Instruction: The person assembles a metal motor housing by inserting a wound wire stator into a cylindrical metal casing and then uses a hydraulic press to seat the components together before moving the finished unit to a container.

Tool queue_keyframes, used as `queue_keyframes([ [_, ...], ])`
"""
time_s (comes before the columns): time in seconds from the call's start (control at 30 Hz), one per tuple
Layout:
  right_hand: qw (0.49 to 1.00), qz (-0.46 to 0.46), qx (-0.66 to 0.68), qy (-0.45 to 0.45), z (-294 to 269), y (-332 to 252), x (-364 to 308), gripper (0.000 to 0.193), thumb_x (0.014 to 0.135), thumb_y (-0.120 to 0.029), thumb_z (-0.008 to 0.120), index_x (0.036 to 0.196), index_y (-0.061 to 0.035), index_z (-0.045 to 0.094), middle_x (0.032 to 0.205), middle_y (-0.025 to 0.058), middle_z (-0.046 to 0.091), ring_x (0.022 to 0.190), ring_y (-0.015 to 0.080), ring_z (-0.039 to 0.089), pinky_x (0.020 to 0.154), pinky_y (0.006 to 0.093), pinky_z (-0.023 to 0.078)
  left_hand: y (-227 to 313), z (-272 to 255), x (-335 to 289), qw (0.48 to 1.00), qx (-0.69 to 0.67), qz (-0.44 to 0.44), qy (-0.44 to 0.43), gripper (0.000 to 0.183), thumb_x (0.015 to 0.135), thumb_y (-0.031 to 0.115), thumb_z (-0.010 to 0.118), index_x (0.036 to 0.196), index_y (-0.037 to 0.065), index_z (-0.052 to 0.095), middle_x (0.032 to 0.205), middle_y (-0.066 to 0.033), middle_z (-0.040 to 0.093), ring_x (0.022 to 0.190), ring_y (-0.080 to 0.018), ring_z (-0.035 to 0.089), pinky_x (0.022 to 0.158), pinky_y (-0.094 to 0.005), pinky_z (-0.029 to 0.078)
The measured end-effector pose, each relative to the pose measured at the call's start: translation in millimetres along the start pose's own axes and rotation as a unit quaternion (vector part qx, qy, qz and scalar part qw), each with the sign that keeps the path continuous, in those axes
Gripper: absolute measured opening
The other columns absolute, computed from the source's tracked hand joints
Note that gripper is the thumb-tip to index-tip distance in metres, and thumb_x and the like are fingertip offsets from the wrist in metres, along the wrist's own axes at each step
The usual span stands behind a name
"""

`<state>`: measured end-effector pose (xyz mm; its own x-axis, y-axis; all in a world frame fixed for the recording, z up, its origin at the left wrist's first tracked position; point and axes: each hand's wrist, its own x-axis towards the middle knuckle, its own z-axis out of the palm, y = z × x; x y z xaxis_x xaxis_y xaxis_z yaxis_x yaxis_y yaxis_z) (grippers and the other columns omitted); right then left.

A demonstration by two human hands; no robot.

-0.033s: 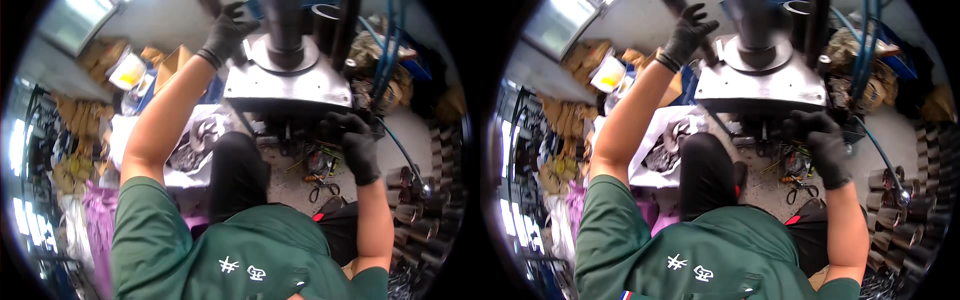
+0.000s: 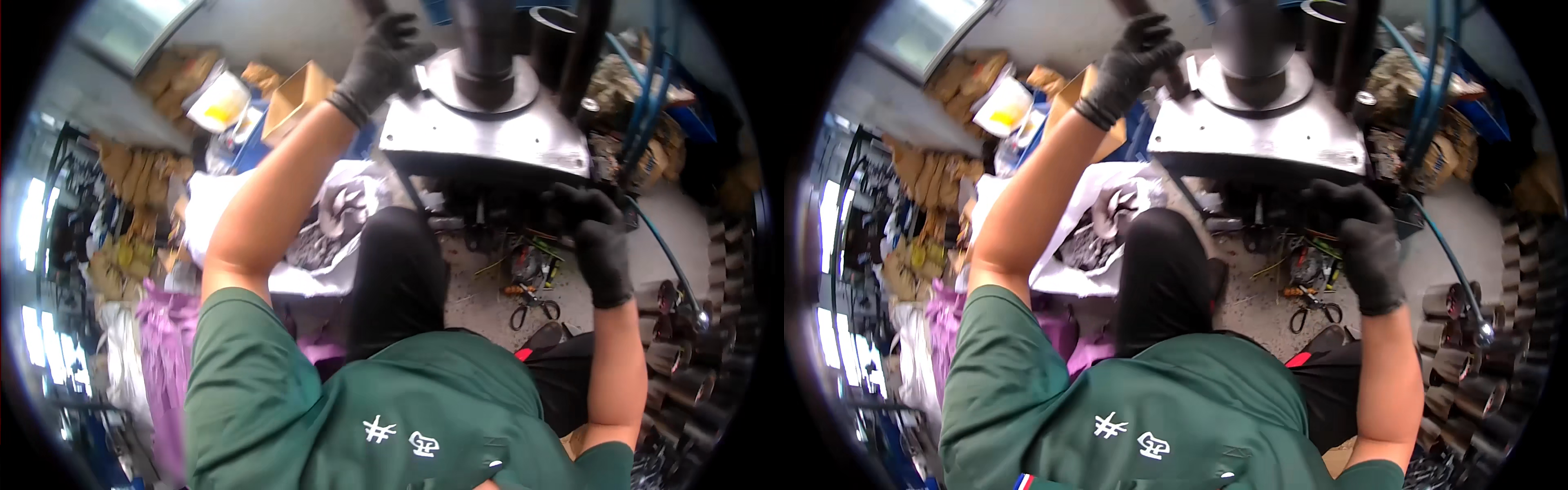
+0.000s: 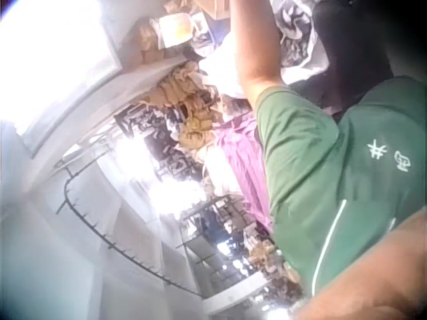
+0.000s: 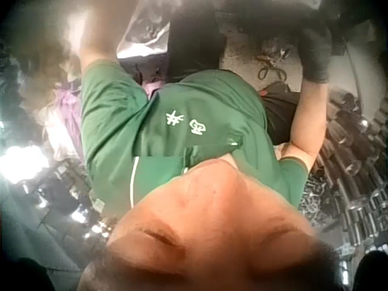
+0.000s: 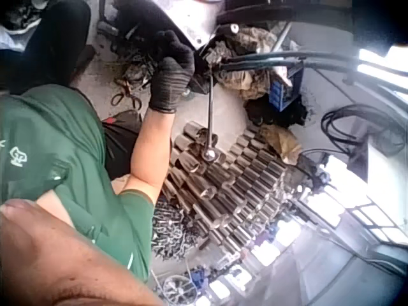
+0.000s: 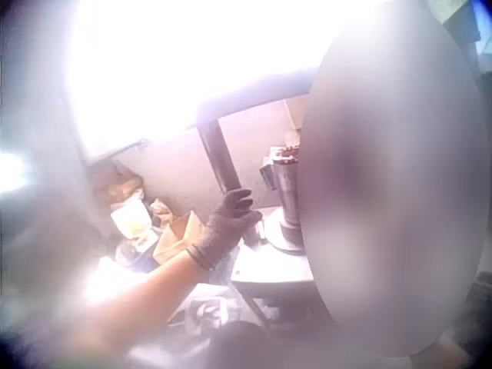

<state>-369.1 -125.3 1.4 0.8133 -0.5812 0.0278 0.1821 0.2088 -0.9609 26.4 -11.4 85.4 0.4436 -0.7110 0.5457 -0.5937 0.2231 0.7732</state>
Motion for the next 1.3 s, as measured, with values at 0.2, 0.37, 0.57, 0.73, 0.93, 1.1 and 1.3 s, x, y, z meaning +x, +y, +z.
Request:
queue_keyframes([
  [0.2, 0.996, 0.008, -0.081, -0.031, -29, 7, -15, 0.015, 0.095, -0.004, 0.059, 0.108, 0.0000, 0.065, 0.123, 0.0188, 0.072, 0.122, 0.0288, 0.066, 0.108, 0.0398, 0.049, 52, -88, -249, 0.944, -0.093, -0.308, -0.067, 0.028, 0.098, 0.015, 0.071, 0.121, 0.000, 0.068, 0.112, -0.0068, 0.071, 0.106, -0.0163, 0.066, 0.097, -0.0321, 0.054],
  [0.37, 0.958, -0.037, -0.264, -0.102, -81, 10, -17, 0.024, 0.102, -0.008, 0.058, 0.121, 0.0011, 0.069, 0.126, 0.0138, 0.071, 0.118, 0.0248, 0.066, 0.108, 0.0369, 0.047, 16, -125, -480, 0.815, -0.148, -0.559, -0.050, 0.028, 0.102, 0.027, 0.062, 0.112, 0.002, 0.070, 0.101, -0.0075, 0.074, 0.095, -0.0179, 0.072, 0.086, -0.0353, 0.060],
  [0.57, 0.912, 0.198, -0.346, -0.096, -128, 32, -40, 0.051, 0.088, -0.013, 0.066, 0.138, -0.0054, 0.061, 0.137, 0.0105, 0.062, 0.101, 0.0204, 0.067, 0.083, 0.0340, 0.057, -30, -88, -712, 0.592, -0.187, -0.784, 0.006, 0.034, 0.099, 0.030, 0.059, 0.121, 0.005, 0.068, 0.101, -0.0131, 0.074, 0.093, -0.0238, 0.073, 0.081, -0.0378, 0.058],
  [0.73, 0.840, 0.381, -0.378, -0.084, -152, 67, -53, 0.092, 0.090, -0.033, 0.064, 0.168, -0.0252, 0.015, 0.151, 0.0152, 0.048, 0.085, 0.0215, 0.071, 0.054, 0.0322, 0.059, -58, -120, -867, 0.498, -0.057, -0.856, -0.127, 0.044, 0.102, 0.029, 0.050, 0.136, 0.003, 0.061, 0.108, -0.0165, 0.074, 0.100, -0.0258, 0.072, 0.086, -0.0392, 0.056],
  [0.93, 0.794, 0.479, -0.363, -0.086, -218, 76, -47, 0.091, 0.095, -0.077, 0.043, 0.162, -0.0169, 0.033, 0.147, 0.0112, 0.058, 0.096, 0.0220, 0.069, 0.079, 0.0364, 0.053, -3, -207, -843, 0.468, 0.609, -0.636, -0.077, 0.023, 0.088, 0.020, 0.059, 0.086, 0.009, 0.080, 0.094, -0.0173, 0.077, 0.090, -0.0339, 0.074, 0.074, -0.0478, 0.056],
  [1.1, 0.821, 0.471, -0.306, -0.099, -238, 94, -26, 0.081, 0.097, -0.073, 0.047, 0.144, -0.0071, 0.058, 0.127, 0.0082, 0.070, 0.097, 0.0216, 0.066, 0.091, 0.0340, 0.046, 10, -160, -911, 0.534, 0.239, -0.739, -0.334, 0.040, 0.091, 0.025, 0.061, 0.125, 0.007, 0.072, 0.134, -0.0231, 0.065, 0.127, -0.0362, 0.062, 0.109, -0.0430, 0.049],
  [1.3, 0.841, 0.458, -0.287, -0.037, -281, 93, -47, 0.069, 0.098, -0.064, 0.055, 0.145, -0.0151, 0.056, 0.123, 0.0066, 0.069, 0.100, 0.0227, 0.065, 0.087, 0.0382, 0.049, 43, -116, -1063, 0.547, 0.233, -0.742, -0.310, 0.044, 0.080, 0.019, 0.070, 0.122, 0.008, 0.074, 0.123, -0.0206, 0.071, 0.114, -0.0315, 0.068, 0.101, -0.0385, 0.052],
])
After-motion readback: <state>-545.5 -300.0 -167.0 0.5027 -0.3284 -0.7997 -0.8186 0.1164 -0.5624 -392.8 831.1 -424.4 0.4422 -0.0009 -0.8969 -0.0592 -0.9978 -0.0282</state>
